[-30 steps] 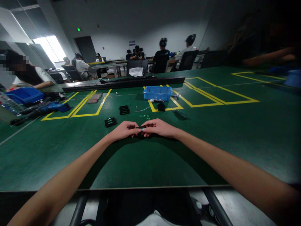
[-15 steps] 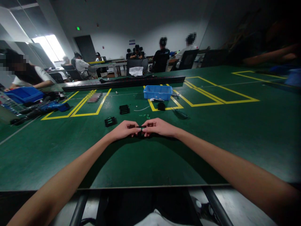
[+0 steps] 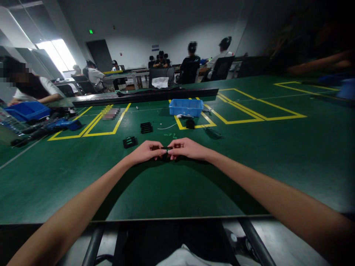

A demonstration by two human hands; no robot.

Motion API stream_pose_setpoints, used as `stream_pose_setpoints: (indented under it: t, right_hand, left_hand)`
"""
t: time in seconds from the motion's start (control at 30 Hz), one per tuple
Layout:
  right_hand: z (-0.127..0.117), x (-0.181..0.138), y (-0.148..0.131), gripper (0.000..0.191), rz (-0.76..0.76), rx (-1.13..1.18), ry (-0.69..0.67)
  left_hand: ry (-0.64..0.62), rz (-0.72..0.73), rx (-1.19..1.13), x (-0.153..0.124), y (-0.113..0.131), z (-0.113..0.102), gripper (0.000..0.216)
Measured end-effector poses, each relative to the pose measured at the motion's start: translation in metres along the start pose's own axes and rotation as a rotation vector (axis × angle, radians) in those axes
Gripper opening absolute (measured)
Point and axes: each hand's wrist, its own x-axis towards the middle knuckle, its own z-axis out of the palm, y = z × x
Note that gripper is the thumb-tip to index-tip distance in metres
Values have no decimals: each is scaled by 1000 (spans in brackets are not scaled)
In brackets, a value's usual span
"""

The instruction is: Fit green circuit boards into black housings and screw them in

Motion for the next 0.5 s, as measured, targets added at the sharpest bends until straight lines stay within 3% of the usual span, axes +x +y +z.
stream_pose_setpoints:
  t: [0.5]
  right_hand:
    - [0, -2, 1, 35, -2, 1, -13]
  left_hand:
    - [1, 5, 11, 0, -1, -1, 37]
